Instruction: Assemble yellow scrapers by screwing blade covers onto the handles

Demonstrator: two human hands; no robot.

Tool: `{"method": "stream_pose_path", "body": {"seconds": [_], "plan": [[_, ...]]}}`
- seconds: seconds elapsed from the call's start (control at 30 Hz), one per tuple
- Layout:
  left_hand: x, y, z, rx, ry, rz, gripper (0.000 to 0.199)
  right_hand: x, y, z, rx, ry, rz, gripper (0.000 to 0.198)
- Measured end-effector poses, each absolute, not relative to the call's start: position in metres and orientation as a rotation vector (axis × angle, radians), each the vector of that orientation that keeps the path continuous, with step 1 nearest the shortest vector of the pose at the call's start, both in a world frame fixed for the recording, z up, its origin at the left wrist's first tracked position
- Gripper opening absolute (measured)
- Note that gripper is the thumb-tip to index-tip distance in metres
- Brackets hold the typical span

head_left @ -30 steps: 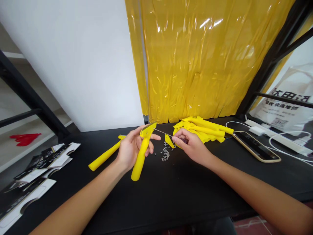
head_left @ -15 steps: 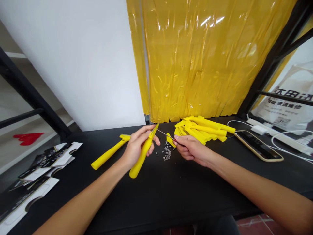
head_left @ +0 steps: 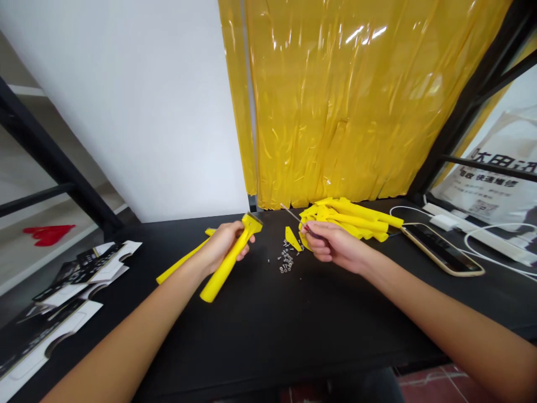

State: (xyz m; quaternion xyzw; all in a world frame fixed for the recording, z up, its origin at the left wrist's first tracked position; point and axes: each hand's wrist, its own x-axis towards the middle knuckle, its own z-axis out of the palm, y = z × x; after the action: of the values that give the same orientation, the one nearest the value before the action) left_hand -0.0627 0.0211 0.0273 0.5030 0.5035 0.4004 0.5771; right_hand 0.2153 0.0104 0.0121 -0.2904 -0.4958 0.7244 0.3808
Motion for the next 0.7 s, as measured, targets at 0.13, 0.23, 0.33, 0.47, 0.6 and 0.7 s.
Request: {"method": "stream_pose_path", "body": {"seconds": [0.13, 0.23, 0.33, 0.47, 0.6, 0.7], "plan": [[-0.070, 0.034, 0.013, 1.347, 1.404, 0.918, 0.032, 0.224, 0.018, 0.016, -0.701, -1.163, 1.801, 0.020], [-0.074, 0.038, 0.004, 1.455, 1.468, 0.911, 0.040, 0.226, 0.021, 0.019, -0.696, -1.064, 1.761, 0.018], [-0.077, 0.040, -0.003, 1.622, 1.542, 0.923, 0.053, 0.227, 0.024, 0.022, -0.689, -0.999, 1.685, 0.021], [-0.082, 0.039, -0.009, 1.878, 1.629, 0.931, 0.057, 0.237, 0.032, 0.026, -0.805, -1.054, 1.404, 0.030], [-0.091, 0.036, -0.008, 2.157, 1.683, 0.837, 0.022, 0.267, 0.045, 0.032, -1.204, -1.393, 0.500, 0.053], [-0.096, 0.034, -0.002, 2.331, 1.844, 0.671, 0.012, 0.290, 0.055, 0.033, -1.411, -1.638, -0.062, 0.050]]}}
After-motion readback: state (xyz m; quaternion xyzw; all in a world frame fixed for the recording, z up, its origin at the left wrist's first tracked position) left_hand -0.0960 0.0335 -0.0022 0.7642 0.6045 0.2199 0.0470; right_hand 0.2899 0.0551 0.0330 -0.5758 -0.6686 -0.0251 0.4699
